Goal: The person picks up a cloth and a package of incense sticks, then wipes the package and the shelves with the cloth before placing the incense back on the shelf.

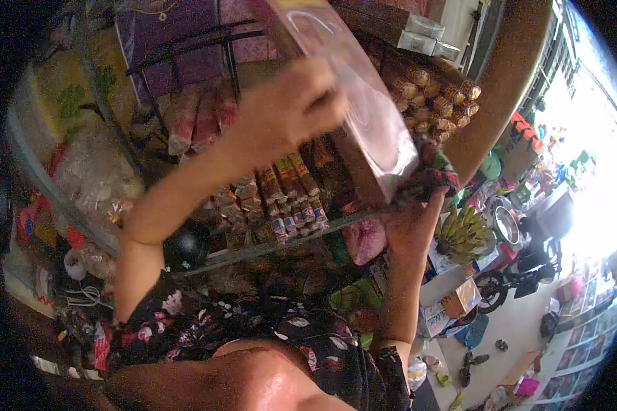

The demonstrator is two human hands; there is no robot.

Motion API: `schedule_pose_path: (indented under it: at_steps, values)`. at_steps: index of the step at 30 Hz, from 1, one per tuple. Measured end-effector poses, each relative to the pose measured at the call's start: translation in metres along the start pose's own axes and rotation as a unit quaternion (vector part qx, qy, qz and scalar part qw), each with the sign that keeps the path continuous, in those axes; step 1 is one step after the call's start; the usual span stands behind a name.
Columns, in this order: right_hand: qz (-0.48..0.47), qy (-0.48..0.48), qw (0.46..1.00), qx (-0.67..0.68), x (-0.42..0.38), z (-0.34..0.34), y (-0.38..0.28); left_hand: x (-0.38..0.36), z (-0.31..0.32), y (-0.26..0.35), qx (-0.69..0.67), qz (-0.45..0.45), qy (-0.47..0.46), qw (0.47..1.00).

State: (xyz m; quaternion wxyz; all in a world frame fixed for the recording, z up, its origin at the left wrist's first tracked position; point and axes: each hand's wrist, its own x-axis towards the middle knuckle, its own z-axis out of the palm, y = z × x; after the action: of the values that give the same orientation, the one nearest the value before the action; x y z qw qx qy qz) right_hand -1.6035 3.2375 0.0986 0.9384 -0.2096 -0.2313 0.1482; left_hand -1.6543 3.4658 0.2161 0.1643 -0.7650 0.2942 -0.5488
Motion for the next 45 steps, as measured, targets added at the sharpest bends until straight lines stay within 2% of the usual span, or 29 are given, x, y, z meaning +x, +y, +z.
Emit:
schedule_pose_path:
  at_steps: [2, 4, 8, 9, 10, 11, 12, 14, 15, 17, 18, 19, 20, 21, 22, 23, 25, 26, 28, 29, 30, 32, 33, 34, 37, 38, 40, 42, 45]
  values:
    - [-0.029, 0.037, 0.999, -0.013, -0.001, -0.01, 0.009, -0.016, 0.02, 0.031, -0.032, -0.004, 0.006, 0.999]
    - [0.09, 0.074, 0.991, 0.072, 0.004, -0.064, 0.029, -0.029, 0.034, 0.052, -0.095, -0.021, -0.009, 0.995]
    - [0.058, 0.102, 0.991, 0.068, -0.014, -0.096, 0.052, -0.062, 0.052, 0.073, -0.117, -0.08, 0.031, 0.989]
    - [0.072, 0.079, 0.99, 0.088, -0.016, -0.1, 0.057, -0.068, 0.051, 0.082, -0.286, -0.227, 0.107, 0.925]
    - [0.085, 0.054, 0.989, 0.109, -0.018, -0.103, 0.061, -0.073, 0.05, 0.089, -0.439, -0.359, 0.174, 0.806]
    - [0.108, 0.048, 0.982, 0.145, -0.02, -0.1, 0.065, -0.072, 0.048, 0.094, -0.641, -0.451, 0.143, 0.605]
    - [0.107, 0.052, 0.982, 0.146, -0.022, -0.1, 0.071, -0.074, 0.052, 0.097, -0.642, -0.451, 0.14, 0.604]
    - [0.109, 0.153, 0.973, 0.137, -0.02, -0.104, 0.086, -0.084, 0.07, 0.107, -0.772, -0.444, 0.145, 0.431]
    - [0.102, 0.167, 0.975, 0.102, -0.017, -0.108, 0.095, -0.093, 0.081, 0.12, -0.783, -0.462, 0.136, 0.394]
    - [0.088, 0.161, 0.981, -0.057, -0.011, -0.167, 0.115, -0.095, 0.085, 0.126, -0.747, -0.496, 0.188, 0.401]
    - [0.082, 0.153, 0.977, -0.122, -0.011, -0.141, 0.114, -0.104, 0.095, 0.128, -0.733, -0.5, 0.217, 0.408]
    - [0.156, 0.192, 0.96, -0.131, -0.023, -0.115, 0.104, -0.118, 0.1, 0.131, -0.767, -0.509, 0.211, 0.329]
    - [0.178, 0.205, 0.949, -0.161, -0.028, -0.129, 0.113, -0.119, 0.091, 0.128, -0.761, -0.535, 0.201, 0.306]
    - [0.096, 0.145, 0.91, -0.376, -0.038, -0.137, 0.116, -0.119, 0.088, 0.128, -0.764, -0.539, 0.21, 0.285]
    - [0.012, 0.074, 0.819, -0.568, -0.047, -0.146, 0.118, -0.118, 0.085, 0.127, -0.766, -0.545, 0.22, 0.263]
    - [0.021, 0.073, 0.817, -0.572, -0.044, -0.144, 0.115, -0.117, 0.08, 0.126, -0.762, -0.551, 0.224, 0.256]
    - [-0.015, 0.03, 0.697, -0.716, -0.031, -0.133, 0.103, -0.119, 0.07, 0.122, -0.767, -0.55, 0.187, 0.271]
    - [-0.006, 0.027, 0.698, -0.715, -0.034, -0.13, 0.1, -0.12, 0.066, 0.121, -0.763, -0.557, 0.189, 0.269]
    - [0.0, 0.086, 0.794, -0.602, -0.035, -0.122, 0.091, -0.116, 0.064, 0.121, -0.741, -0.582, 0.19, 0.275]
    - [-0.05, 0.066, 0.803, -0.591, -0.036, -0.106, 0.089, -0.116, 0.066, 0.123, -0.728, -0.597, 0.201, 0.27]
    - [-0.049, 0.067, 0.802, -0.591, -0.039, -0.092, 0.092, -0.133, 0.084, 0.122, -0.729, -0.597, 0.201, 0.269]
    - [-0.037, -0.049, 0.865, -0.498, -0.044, -0.065, 0.1, -0.176, 0.134, 0.121, -0.969, -0.134, 0.201, 0.061]
    - [-0.07, -0.108, 0.757, -0.641, -0.044, -0.045, 0.098, -0.144, 0.097, 0.129, -0.813, -0.534, 0.183, 0.144]
    - [-0.099, -0.163, 0.62, -0.761, -0.042, -0.031, 0.099, -0.14, 0.097, 0.135, -0.815, -0.532, 0.18, 0.143]
    - [-0.131, -0.141, 0.698, -0.689, -0.002, -0.027, 0.116, -0.135, 0.099, 0.14, -0.759, -0.604, 0.16, 0.183]
    - [-0.157, -0.123, 0.735, -0.648, 0.015, -0.027, 0.118, -0.136, 0.097, 0.139, -0.723, -0.588, 0.126, 0.338]
    - [-0.172, -0.083, 0.676, -0.712, 0.046, -0.015, 0.096, -0.136, 0.096, 0.137, -0.597, -0.507, 0.053, 0.619]
    - [-0.181, -0.07, 0.752, -0.629, 0.075, 0.025, 0.077, -0.135, 0.091, 0.142, -0.622, -0.508, 0.037, 0.595]
    - [-0.244, -0.058, 0.718, -0.649, 0.109, 0.057, 0.055, -0.139, 0.096, 0.153, -0.607, -0.542, 0.02, 0.582]
